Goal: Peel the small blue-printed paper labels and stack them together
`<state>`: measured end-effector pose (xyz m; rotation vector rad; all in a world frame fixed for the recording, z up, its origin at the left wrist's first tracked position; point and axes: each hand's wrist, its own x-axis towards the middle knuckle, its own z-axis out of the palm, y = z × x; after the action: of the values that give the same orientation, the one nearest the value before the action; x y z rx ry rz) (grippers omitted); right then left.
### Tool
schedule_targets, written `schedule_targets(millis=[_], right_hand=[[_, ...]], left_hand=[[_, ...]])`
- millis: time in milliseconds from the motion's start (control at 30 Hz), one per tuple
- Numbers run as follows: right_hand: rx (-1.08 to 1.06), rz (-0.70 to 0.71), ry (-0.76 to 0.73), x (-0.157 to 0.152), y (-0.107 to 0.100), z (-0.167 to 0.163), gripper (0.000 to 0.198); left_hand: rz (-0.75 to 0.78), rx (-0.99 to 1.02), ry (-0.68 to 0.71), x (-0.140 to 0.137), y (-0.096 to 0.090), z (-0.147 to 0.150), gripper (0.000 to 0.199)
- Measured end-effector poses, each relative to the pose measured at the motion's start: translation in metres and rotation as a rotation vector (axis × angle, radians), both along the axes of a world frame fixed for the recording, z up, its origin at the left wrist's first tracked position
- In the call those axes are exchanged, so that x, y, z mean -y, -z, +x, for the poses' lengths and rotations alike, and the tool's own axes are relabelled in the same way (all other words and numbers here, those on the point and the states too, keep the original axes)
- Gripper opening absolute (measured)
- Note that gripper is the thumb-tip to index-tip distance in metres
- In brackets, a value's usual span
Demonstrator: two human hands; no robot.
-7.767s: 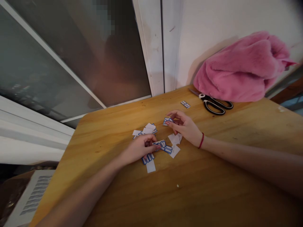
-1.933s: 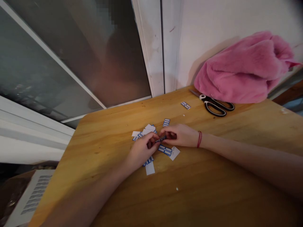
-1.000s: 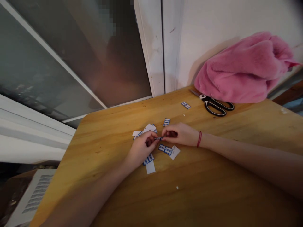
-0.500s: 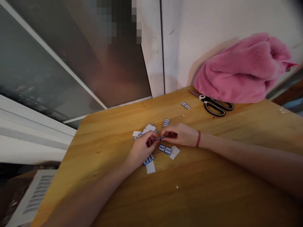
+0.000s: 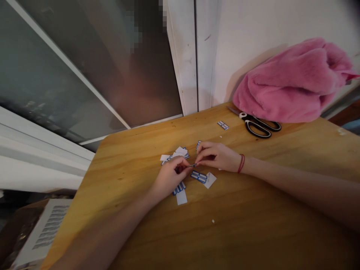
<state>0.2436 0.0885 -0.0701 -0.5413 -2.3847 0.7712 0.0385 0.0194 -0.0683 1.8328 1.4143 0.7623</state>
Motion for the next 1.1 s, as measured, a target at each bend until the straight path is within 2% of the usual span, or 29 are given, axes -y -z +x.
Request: schedule_targets(millis=[167,267,400,467,600,633,700,767,833,967,1100], right_hand=[[-0.032,-0.025,-0.046,-0.001,-0.008,0.002,0.018],[-0.007,-0.01,0.008,0.002,-0.013,0.001,0.018],[0.058,0.081,0.099,0.011,-0.021,-0.006,0.014],[0.059,0.049,0.158,0.013,-0.025,-0.009,0.012],[-0.062,-0.205,0.41,-0.011,-0.03,0.005,0.017],[-0.111,-0.222,0.508,-0.022,-0.031,0.014,0.018],[-0.151,-0.209,0.754,-0.045,-0.031,0.035,0.019],[-0.071,-0.088,0.955,-0.064,-0.03,0.057,0.015],[0.046,-0.052,1.062,-0.073,-0.028,0.073,0.017],[0.196,-0.087,1.07,-0.076,-0.026,0.081,0.019],[0.25,-0.104,1.025,-0.077,-0.023,0.078,0.016]], left_hand=[[0.004,0.128,-0.061,-0.001,-0.003,-0.003,0.014],[0.051,0.161,-0.094,-0.002,-0.006,-0.004,0.013],[0.156,0.112,-0.126,-0.001,-0.007,-0.005,0.011],[0.192,0.105,-0.15,0.0,-0.006,-0.005,0.01],[0.24,0.183,-0.234,-0.002,-0.004,-0.007,0.017],[0.244,0.199,-0.238,-0.003,-0.004,-0.008,0.019],[0.238,0.21,-0.221,-0.005,-0.003,-0.009,0.02],[0.233,0.199,-0.195,-0.006,-0.004,-0.009,0.02],[0.239,0.168,-0.164,-0.006,-0.004,-0.009,0.021],[0.257,0.137,-0.136,-0.007,-0.003,-0.009,0.026],[0.206,0.212,-0.133,-0.008,0.001,-0.009,0.039]])
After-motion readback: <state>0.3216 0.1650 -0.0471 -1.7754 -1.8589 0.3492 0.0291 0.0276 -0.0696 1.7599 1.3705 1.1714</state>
